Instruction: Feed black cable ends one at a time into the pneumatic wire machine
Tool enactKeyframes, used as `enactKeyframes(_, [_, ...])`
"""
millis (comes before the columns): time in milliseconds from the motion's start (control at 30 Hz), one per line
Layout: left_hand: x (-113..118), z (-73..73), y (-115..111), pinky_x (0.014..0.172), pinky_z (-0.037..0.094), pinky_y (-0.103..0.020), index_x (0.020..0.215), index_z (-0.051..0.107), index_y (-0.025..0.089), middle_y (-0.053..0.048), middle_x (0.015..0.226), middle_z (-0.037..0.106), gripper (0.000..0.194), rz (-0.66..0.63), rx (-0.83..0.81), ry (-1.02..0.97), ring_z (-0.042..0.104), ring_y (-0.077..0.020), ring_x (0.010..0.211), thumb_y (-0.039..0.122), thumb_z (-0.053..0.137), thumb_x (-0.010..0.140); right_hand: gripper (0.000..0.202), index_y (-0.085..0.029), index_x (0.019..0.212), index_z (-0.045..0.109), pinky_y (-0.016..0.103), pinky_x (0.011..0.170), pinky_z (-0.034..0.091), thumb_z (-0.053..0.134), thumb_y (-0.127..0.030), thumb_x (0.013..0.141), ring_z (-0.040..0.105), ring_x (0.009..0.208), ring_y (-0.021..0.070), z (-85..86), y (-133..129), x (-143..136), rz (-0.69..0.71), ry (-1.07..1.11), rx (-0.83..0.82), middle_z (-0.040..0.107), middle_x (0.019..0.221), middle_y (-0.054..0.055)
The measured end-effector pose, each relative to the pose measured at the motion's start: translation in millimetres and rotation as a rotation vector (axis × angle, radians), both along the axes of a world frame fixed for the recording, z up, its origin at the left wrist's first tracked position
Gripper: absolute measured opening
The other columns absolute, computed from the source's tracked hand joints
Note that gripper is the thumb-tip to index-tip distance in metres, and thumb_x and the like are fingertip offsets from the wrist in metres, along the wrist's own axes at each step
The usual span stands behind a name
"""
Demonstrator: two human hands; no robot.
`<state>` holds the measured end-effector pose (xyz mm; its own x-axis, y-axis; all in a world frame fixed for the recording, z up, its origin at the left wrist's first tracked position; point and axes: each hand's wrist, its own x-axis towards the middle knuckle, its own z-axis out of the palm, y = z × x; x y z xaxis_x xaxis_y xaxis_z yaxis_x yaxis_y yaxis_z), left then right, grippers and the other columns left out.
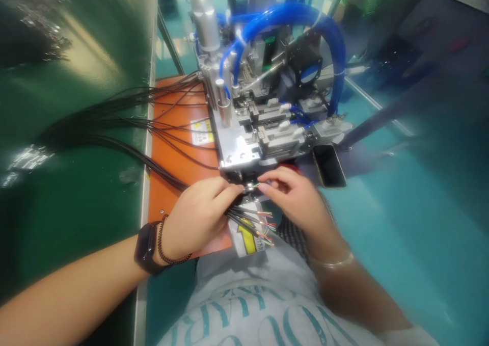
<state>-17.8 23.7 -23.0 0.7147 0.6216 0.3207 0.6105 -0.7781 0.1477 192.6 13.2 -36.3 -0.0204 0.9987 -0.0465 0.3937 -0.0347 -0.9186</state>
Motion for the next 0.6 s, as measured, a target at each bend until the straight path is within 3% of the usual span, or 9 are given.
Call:
enactKeyframes(200, [1.7,0.6,0.1,0.062,0.044,-0.028,0.107,0.058,0.015,-0.005,0.08,0.058,0.036,0.019,-0.039,-0.02,0.053,-0.0163,0.071,0.004,0.038,0.078,0.014,-0.02,0.088,0.068,0.026,0.059,0.04,0.062,-0.03,0.08,0.05,0.065,0.0132,-8.2,1.9,-5.2,0.082,0.117,-0.066,0.056,0.074,0.0])
enactKeyframes(433, [1.6,0.7,0.2,0.062,0.044,-0.026,0.108,0.057,0.015,-0.004,0.082,0.057,0.04,0.029,-0.121,-0.043,0.053,-0.0149,0.071,0.002,0.038,0.075,0.005,-0.02,0.077,0.066,0.024,0.055,0.035,0.064,-0.024,0.077,0.044,0.06,0.0109,-13.4,-0.5,-13.5,-0.007,0.143,0.043,0.048,0.067,-0.002])
enactKeyframes(600, [2.1,2.3,0.6,0.061,0.043,-0.025,0.105,0.057,0.016,-0.004,0.082,0.057,0.043,0.009,-0.126,-0.036,0.053,-0.014,0.07,0.0,0.037,0.071,0.005,-0.019,0.072,0.059,0.023,0.051,0.032,0.06,-0.022,0.076,0.038,0.055,0.0103,-13.9,0.0,-16.0,0.017,0.22,-0.08,0.042,0.06,-0.004])
